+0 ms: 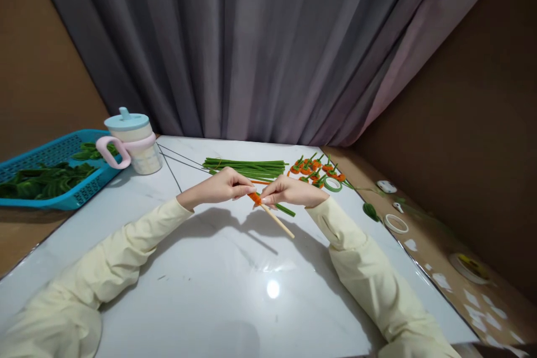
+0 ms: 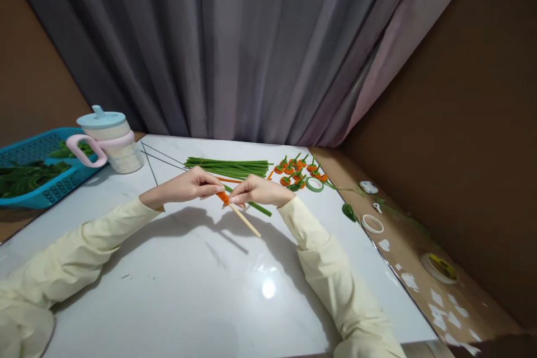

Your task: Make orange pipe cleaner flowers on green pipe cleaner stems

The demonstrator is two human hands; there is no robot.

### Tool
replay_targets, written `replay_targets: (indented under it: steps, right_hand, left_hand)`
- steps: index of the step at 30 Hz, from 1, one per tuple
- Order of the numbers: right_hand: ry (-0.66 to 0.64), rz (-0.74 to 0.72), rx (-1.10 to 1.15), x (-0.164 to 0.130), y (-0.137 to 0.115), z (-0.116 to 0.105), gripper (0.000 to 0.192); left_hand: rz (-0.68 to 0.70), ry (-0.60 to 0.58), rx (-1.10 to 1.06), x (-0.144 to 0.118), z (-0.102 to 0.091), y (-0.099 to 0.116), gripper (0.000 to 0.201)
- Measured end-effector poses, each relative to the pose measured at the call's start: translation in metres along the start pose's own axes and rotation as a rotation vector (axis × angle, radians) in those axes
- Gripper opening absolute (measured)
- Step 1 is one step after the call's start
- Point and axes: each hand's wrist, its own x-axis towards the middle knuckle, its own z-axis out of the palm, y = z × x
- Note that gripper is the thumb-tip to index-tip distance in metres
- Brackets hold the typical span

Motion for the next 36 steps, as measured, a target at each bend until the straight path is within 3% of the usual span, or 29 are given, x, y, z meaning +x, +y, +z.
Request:
replay_targets:
  steps: [10,14,18,22,30,33,36]
  right_hand:
    - [-0.009,0.019,0.230,0.004,0.004,0.007,0.027]
    - [-0.066,0.072,0.245,0.006,0.009,0.010,0.025]
    - [-0.118,0.107,0.239,0.008,0.011,0.013,0.024]
    - [-0.138,0.118,0.226,0.008,0.013,0.014,0.022]
    - [-0.132,0.107,0.213,0.006,0.015,0.010,0.019]
    - [-0.109,0.081,0.216,0.001,0.008,0.004,0.023]
    - [0.033,0.038,0.223,-0.002,0.003,0.001,0.027]
  left_hand:
    - [0.177,0.061,0.154,-0.005,-0.002,0.010,0.033]
    - [0.219,-0.075,0.328,-0.006,-0.004,0.011,0.030]
    - [0.179,-0.213,0.359,-0.007,-0.004,0.012,0.030]
    - [0.154,-0.249,0.351,-0.008,0.004,0.015,0.036]
    - [0.252,-0.092,0.466,-0.013,0.022,0.010,0.030]
    - [0.290,-0.047,0.373,-0.010,0.019,0.006,0.029]
    - [0.223,0.022,0.218,-0.007,0.014,0.008,0.030]
